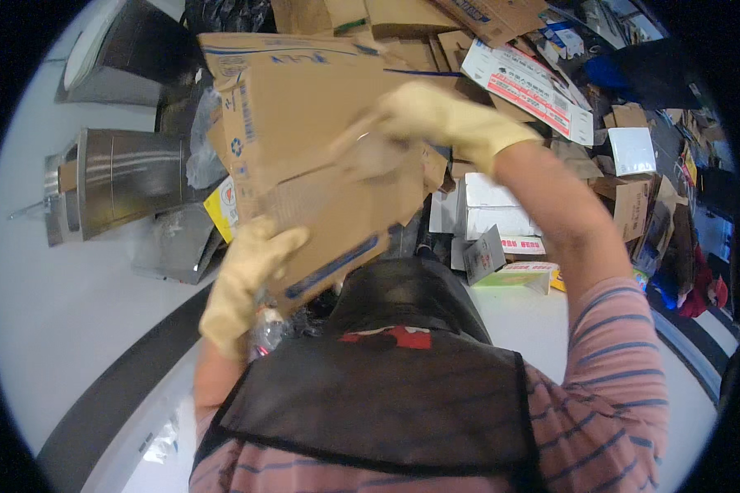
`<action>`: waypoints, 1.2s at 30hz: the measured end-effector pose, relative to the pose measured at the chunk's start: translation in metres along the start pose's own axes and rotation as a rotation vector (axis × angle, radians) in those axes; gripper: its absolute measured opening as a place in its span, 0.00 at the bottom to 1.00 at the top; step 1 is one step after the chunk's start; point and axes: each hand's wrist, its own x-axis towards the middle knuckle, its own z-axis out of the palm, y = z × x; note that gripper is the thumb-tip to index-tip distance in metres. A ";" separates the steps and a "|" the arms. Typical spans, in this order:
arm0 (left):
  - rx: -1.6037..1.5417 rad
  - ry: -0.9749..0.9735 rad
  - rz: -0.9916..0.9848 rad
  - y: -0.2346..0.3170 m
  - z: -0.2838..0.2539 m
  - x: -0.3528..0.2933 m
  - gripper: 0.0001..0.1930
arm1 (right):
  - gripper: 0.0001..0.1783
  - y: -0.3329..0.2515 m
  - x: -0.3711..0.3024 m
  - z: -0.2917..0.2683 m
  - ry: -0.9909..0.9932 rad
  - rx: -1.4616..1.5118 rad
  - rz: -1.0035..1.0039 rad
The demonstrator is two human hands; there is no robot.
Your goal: The person repeatedly picks up cardboard boxes and flattened pieces, folds and crushes them by hand, and places them into a growing pile. The work continues with various box sizes and shapes throughout the clip.
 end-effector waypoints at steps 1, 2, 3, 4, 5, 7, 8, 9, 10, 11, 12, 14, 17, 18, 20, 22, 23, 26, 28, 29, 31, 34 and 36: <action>-0.025 0.015 0.007 -0.003 -0.019 -0.018 0.15 | 0.22 0.046 -0.033 -0.012 0.192 0.302 -0.012; -0.026 0.036 0.070 -0.007 -0.034 -0.033 0.17 | 0.24 0.088 -0.059 -0.019 0.170 0.186 0.332; -0.032 0.036 0.005 -0.013 -0.048 -0.048 0.19 | 0.26 0.135 -0.112 -0.019 0.147 -0.035 0.472; -0.090 0.051 -0.064 -0.022 -0.059 -0.061 0.17 | 0.28 0.177 -0.164 -0.018 0.083 -0.088 0.629; -0.133 0.106 -0.125 -0.033 -0.063 -0.079 0.15 | 0.30 0.214 -0.231 -0.012 0.042 -0.106 0.748; -0.286 0.090 -0.095 -0.049 -0.066 -0.099 0.15 | 0.30 0.261 -0.369 0.007 0.215 -0.037 1.049; -0.310 0.112 -0.165 -0.051 -0.065 -0.105 0.15 | 0.32 0.275 -0.424 0.022 0.219 -0.118 1.223; -0.337 0.079 -0.098 -0.049 -0.065 -0.111 0.16 | 0.30 0.273 -0.485 0.028 0.268 0.042 1.389; -0.321 0.073 -0.087 -0.041 -0.060 -0.116 0.18 | 0.29 0.271 -0.531 0.040 0.358 0.268 1.501; -0.264 0.116 -0.136 -0.029 -0.057 -0.119 0.20 | 0.29 0.259 -0.575 0.045 0.450 0.588 1.474; -0.347 0.020 0.002 -0.010 -0.052 -0.124 0.22 | 0.30 0.250 -0.606 0.056 0.547 0.964 1.372; -0.444 -0.078 0.182 0.032 -0.037 -0.143 0.25 | 0.30 0.236 -0.659 0.066 0.640 1.733 0.953; -0.001 -0.235 0.475 0.089 0.000 -0.164 0.28 | 0.29 0.247 -0.713 0.054 1.175 1.614 0.943; 0.175 -0.302 0.397 0.104 0.007 -0.165 0.24 | 0.27 0.252 -0.721 0.041 1.359 1.453 1.108; 0.226 -0.478 0.258 0.120 0.021 -0.164 0.14 | 0.25 0.250 -0.708 0.015 1.596 1.362 1.386; 0.059 -0.649 0.345 0.122 0.029 -0.155 0.09 | 0.26 0.215 -0.646 -0.018 1.091 0.579 1.428; 0.030 -0.720 0.506 0.121 0.029 -0.151 0.12 | 0.27 0.184 -0.595 -0.028 0.958 0.507 1.130; -0.091 -0.881 0.954 0.108 0.034 -0.130 0.11 | 0.31 0.049 -0.401 -0.028 0.540 0.881 0.440; -0.117 -0.996 0.904 0.100 0.037 -0.120 0.17 | 0.36 -0.038 -0.289 -0.030 -0.082 0.817 0.356; -0.188 -1.042 0.863 0.097 0.039 -0.115 0.19 | 0.37 -0.072 -0.241 -0.010 -0.141 0.485 0.236; -0.176 -1.071 0.948 0.092 0.040 -0.110 0.22 | 0.36 -0.128 -0.175 0.003 -0.256 -0.112 0.144; -0.179 -1.137 0.922 0.090 0.036 -0.109 0.25 | 0.31 -0.152 -0.143 0.008 -0.434 -0.366 0.150; -0.264 -1.148 0.782 0.091 0.029 -0.114 0.21 | 0.27 -0.147 -0.153 0.002 -0.416 -0.343 0.183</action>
